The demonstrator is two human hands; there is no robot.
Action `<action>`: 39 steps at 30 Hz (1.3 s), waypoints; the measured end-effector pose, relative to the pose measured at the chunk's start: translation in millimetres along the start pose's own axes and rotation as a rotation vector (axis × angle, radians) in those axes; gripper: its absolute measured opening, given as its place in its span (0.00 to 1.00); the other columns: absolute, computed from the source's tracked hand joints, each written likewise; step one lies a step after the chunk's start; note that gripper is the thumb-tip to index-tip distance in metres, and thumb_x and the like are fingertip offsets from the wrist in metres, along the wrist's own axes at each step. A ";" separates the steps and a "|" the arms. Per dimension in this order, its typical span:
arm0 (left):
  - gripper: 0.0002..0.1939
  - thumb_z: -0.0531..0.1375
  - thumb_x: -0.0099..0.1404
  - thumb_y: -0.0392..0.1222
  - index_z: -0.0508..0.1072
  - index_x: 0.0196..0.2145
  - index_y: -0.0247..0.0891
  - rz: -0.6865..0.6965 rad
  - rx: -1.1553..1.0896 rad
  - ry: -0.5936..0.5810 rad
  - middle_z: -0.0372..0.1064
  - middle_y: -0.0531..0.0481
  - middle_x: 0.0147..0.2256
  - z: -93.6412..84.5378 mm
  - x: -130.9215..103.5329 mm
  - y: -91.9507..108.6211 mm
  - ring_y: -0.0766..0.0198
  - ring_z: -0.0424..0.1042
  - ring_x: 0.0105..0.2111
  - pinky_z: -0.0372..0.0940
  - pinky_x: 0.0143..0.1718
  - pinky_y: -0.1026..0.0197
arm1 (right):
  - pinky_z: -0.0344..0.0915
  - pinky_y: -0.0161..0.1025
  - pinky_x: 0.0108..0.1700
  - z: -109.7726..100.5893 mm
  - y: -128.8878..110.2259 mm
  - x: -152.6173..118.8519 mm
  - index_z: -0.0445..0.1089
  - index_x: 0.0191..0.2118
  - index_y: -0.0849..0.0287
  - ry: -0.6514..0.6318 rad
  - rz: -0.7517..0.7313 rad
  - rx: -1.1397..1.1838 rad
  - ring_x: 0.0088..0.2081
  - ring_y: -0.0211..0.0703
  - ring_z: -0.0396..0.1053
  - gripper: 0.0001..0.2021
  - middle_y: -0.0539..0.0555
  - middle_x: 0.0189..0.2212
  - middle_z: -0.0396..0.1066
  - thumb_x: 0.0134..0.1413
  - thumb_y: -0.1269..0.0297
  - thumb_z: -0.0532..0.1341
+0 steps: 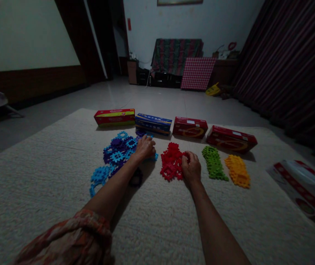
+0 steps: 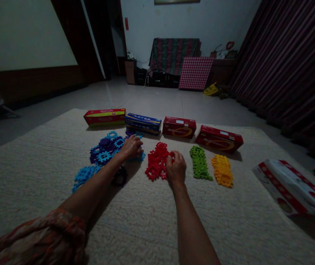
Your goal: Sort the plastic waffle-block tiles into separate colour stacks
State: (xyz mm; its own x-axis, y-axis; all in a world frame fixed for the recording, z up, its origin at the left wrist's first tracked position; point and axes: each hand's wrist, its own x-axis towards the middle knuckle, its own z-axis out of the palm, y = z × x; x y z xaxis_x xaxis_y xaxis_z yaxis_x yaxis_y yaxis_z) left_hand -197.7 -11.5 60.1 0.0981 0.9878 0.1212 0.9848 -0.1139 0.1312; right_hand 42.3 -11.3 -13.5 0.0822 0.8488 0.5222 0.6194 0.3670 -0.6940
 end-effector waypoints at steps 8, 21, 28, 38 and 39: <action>0.13 0.58 0.61 0.35 0.81 0.40 0.37 0.065 -0.015 -0.086 0.74 0.39 0.50 3.7 -20.1 -9.2 0.45 0.65 0.57 0.64 0.56 0.46 | 0.65 0.55 0.56 1.9 1.8 2.1 0.73 0.45 0.62 -0.005 0.014 0.000 0.49 0.56 0.70 0.19 0.66 0.46 0.74 0.57 0.56 0.52; 0.23 0.57 0.67 0.43 0.73 0.57 0.34 -0.002 -0.530 0.058 0.72 0.39 0.57 44.1 51.0 67.5 0.54 0.70 0.59 0.61 0.62 0.54 | 0.65 0.53 0.56 2.8 2.5 0.1 0.73 0.46 0.62 0.065 0.028 0.043 0.51 0.54 0.69 0.18 0.66 0.48 0.73 0.57 0.59 0.52; 0.20 0.52 0.70 0.40 0.77 0.54 0.38 0.022 -0.544 0.021 0.75 0.44 0.54 48.0 42.3 82.2 0.58 0.72 0.56 0.62 0.60 0.60 | 0.65 0.53 0.56 -0.4 0.1 0.5 0.72 0.48 0.62 0.003 0.074 0.000 0.49 0.54 0.70 0.20 0.66 0.47 0.73 0.58 0.58 0.51; 0.21 0.51 0.69 0.39 0.79 0.51 0.37 0.146 -0.530 -0.019 0.77 0.44 0.51 50.7 37.1 84.0 0.58 0.73 0.53 0.63 0.58 0.60 | 0.60 0.52 0.61 2.5 -1.2 1.1 0.69 0.53 0.64 -0.015 0.070 -0.086 0.55 0.55 0.67 0.21 0.67 0.53 0.72 0.57 0.62 0.51; 0.21 0.51 0.69 0.39 0.80 0.50 0.37 0.155 -0.553 -0.029 0.78 0.44 0.50 50.7 36.0 84.4 0.58 0.74 0.51 0.64 0.56 0.61 | 0.61 0.52 0.61 1.6 -2.5 1.4 0.69 0.53 0.64 -0.028 0.077 -0.093 0.55 0.55 0.67 0.21 0.67 0.53 0.72 0.58 0.62 0.51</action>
State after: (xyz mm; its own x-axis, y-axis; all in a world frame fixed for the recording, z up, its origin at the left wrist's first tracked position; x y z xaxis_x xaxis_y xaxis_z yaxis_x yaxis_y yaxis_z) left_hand -103.8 19.8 25.7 0.2466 0.9568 0.1538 0.7381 -0.2883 0.6099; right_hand 39.7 -10.4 -11.8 0.1116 0.8841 0.4539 0.6822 0.2639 -0.6818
